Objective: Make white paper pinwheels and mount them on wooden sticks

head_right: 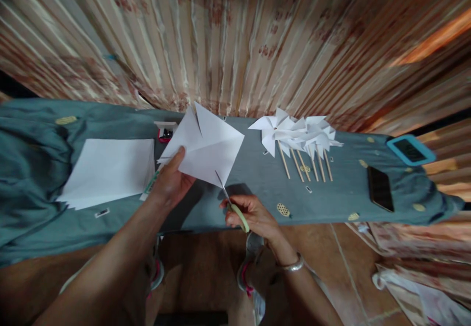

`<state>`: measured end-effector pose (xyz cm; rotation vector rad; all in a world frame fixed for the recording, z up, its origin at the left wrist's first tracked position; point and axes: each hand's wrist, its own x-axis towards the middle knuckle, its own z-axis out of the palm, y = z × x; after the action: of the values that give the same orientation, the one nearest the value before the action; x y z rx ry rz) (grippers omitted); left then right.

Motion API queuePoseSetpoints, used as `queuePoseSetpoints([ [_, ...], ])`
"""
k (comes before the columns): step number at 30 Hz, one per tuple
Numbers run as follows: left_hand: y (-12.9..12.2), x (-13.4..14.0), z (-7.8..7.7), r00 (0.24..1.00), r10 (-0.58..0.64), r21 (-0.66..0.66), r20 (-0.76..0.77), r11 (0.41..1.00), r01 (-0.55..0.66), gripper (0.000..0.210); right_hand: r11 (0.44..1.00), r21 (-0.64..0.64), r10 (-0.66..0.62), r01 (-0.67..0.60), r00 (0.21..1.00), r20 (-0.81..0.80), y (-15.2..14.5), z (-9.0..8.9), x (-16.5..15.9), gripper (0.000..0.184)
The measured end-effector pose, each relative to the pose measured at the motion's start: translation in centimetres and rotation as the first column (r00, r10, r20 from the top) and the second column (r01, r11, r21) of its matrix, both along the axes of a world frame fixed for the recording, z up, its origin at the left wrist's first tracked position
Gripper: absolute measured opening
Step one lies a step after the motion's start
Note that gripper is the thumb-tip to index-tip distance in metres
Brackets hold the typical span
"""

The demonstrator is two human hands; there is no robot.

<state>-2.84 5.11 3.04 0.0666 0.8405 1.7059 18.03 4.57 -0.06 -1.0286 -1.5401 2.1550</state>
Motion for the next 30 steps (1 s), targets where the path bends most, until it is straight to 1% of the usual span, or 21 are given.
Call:
queuePoseSetpoints([
  [6, 0.24, 0.15, -0.45, 1.000, -0.028, 0.009, 0.000, 1.000, 0.028, 0.022, 1.000, -0.007, -0.025, 0.025, 1.000, -0.018, 0.05, 0.21, 0.10, 0.054],
  [16, 0.45, 0.14, -0.88, 0.999, -0.052, 0.065, 0.007, 0.997, 0.052, 0.023, 0.999, -0.013, -0.046, 0.046, 0.999, -0.004, -0.02, 0.34, -0.02, 0.055],
  [20, 0.53, 0.17, -0.83, 0.999, -0.041, 0.052, 0.007, 0.998, 0.040, 0.022, 0.997, -0.035, -0.062, 0.061, 0.998, -0.004, 0.07, 0.32, -0.03, 0.057],
  [23, 0.63, 0.11, -0.80, 0.999, -0.036, 0.033, 0.009, 0.999, 0.035, 0.021, 0.997, -0.038, -0.068, 0.068, 0.998, 0.004, 0.10, 0.16, 0.01, 0.055],
  [30, 0.82, -0.03, -0.93, 1.000, -0.028, 0.022, -0.007, 0.999, 0.029, 0.023, 0.996, 0.006, -0.084, 0.084, 0.995, 0.057, 0.22, -0.11, -0.04, 0.052],
])
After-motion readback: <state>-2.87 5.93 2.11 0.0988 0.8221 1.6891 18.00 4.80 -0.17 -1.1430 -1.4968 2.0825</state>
